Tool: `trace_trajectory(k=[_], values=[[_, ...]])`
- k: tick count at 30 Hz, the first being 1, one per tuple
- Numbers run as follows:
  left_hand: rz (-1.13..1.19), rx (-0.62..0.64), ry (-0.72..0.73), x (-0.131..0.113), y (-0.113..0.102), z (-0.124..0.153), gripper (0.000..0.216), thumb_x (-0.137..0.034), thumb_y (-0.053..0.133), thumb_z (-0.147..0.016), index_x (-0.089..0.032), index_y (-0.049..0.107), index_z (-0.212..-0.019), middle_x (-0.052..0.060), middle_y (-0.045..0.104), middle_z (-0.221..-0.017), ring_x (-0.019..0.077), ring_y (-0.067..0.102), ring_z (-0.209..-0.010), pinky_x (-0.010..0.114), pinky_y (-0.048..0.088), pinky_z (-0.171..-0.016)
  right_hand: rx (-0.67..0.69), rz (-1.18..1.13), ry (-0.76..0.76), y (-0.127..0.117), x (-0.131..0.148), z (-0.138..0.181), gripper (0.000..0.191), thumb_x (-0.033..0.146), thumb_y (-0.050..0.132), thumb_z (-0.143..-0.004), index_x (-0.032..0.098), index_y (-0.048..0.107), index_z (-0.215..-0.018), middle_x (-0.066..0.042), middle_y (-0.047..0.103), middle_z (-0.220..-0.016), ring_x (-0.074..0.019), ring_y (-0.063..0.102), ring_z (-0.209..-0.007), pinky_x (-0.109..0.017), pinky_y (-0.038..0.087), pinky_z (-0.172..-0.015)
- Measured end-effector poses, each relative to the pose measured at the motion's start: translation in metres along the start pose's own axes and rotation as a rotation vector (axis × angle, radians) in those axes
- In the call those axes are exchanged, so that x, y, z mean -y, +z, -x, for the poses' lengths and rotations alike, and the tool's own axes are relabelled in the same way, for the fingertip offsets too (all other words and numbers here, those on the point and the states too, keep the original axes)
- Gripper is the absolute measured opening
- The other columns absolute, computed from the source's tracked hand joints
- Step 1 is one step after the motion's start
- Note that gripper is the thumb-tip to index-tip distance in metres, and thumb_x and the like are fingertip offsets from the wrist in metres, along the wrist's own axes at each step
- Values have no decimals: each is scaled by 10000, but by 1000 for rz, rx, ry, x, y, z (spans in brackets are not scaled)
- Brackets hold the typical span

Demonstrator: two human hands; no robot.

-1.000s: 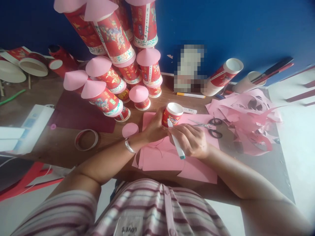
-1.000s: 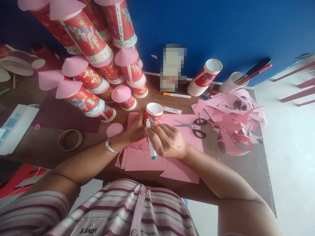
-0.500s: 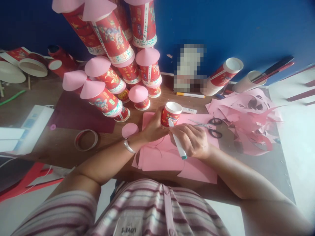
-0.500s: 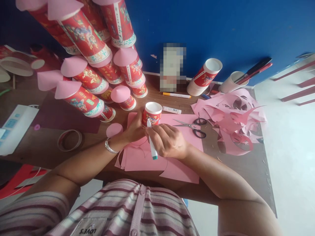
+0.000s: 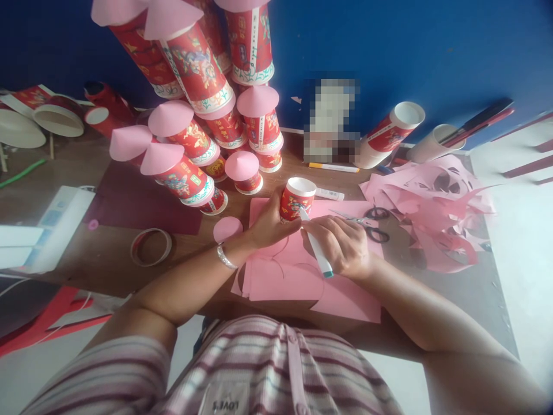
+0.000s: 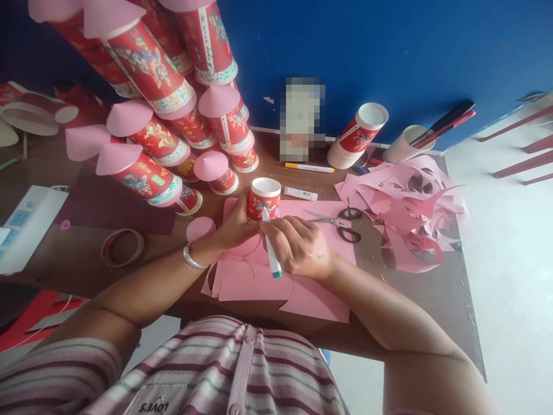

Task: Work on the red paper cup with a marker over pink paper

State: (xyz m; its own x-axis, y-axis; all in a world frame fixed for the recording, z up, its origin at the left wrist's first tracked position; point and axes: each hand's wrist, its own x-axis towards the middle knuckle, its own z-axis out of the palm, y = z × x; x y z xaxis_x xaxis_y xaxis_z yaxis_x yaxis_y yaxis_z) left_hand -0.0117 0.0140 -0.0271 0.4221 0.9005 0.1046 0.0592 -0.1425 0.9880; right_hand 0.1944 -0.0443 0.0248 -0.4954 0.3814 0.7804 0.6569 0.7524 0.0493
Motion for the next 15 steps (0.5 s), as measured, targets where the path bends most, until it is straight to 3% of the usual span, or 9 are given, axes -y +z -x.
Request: trace_trajectory(k=[8,15], values=[[-13,17,-25,-3,-3,-1,929,-780,929,-888,-218,555,-1526,138,752,-1342,322,756,-1248,468,670,-1058,8,13,23,-1,-2,0,201,67,654,-1114,159,661,-1292,-23,772,-880,-166,650,-700,-323,555,-646],[-9,-2,-26,-4,-4,-3,859,-806,941,-861,-221,599,-1390,128,774,-1268,335,777,-1182,468,680,-988,30,14,20,-3,-6,2,231,68,634,-1119,160,658,-1329,-29,779,-896,-172,661,-721,-317,556,-661]])
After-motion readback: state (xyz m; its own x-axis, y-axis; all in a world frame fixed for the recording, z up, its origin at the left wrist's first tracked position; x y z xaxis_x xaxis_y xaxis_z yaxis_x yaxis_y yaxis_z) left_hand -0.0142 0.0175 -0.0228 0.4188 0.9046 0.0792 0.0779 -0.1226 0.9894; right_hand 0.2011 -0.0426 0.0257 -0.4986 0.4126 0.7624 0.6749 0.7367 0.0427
